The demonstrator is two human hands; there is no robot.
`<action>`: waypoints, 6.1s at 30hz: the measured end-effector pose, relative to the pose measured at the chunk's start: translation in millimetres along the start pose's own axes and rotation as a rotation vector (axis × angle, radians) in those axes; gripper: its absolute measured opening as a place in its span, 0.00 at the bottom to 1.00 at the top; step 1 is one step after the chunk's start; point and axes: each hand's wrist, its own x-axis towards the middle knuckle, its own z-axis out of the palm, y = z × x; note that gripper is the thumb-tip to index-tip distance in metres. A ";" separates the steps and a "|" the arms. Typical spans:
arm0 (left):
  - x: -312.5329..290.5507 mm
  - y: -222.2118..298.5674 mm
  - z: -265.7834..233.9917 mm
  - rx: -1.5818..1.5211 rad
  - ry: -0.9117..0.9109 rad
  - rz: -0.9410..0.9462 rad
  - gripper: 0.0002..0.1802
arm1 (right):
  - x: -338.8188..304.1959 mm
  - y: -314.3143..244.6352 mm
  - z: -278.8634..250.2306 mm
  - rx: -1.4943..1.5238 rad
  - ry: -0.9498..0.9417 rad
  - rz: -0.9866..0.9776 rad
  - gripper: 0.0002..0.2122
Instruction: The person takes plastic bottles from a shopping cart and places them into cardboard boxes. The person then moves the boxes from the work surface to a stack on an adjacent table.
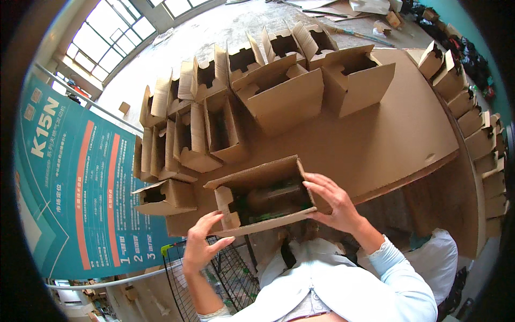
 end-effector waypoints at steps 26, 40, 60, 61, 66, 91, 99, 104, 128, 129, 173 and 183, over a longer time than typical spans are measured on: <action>59.6 -56.5 25.8 0.187 -0.008 0.425 0.50 | -5.6 -19.0 52.0 -0.185 0.085 0.387 0.44; 69.6 -73.3 17.0 0.023 -0.380 0.450 0.73 | -60.4 0.8 90.4 0.170 0.059 0.787 0.46; 284.4 189.7 250.1 -0.058 -0.213 0.621 0.65 | -113.7 234.8 -201.4 0.266 0.416 0.884 0.48; 297.2 202.0 268.4 -0.094 -0.179 0.599 0.65 | -108.2 254.9 -223.7 0.199 0.379 0.900 0.49; 328.1 290.4 336.6 -0.096 -0.017 0.435 0.62 | -79.0 361.3 -315.6 0.320 0.348 0.826 0.46; 462.0 393.2 444.9 0.262 0.234 0.340 0.43 | 33.2 484.8 -373.0 0.410 0.462 0.482 0.32; 489.3 407.4 450.2 0.473 0.180 0.427 0.44 | 24.4 531.2 -594.4 -1.723 1.011 0.603 0.18; 481.3 386.4 435.2 0.385 0.185 0.398 0.51 | -39.2 461.2 -689.3 -1.182 0.541 1.058 0.51; 441.4 356.7 372.4 -0.109 -0.160 0.411 0.44 | -122.7 203.8 -496.0 -0.794 0.558 0.383 0.15; 416.6 351.9 356.7 -0.329 -0.262 0.395 0.43 | -127.1 186.5 -473.6 -0.559 0.534 0.462 0.17; -431.6 -461.9 329.8 -0.033 -0.191 -1.308 0.42 | 102.1 -106.1 72.5 -0.489 -0.948 -0.010 0.18; -386.4 -381.3 359.6 -0.141 -0.120 -1.216 0.45 | 126.3 -101.0 78.2 -0.596 -1.107 0.161 0.12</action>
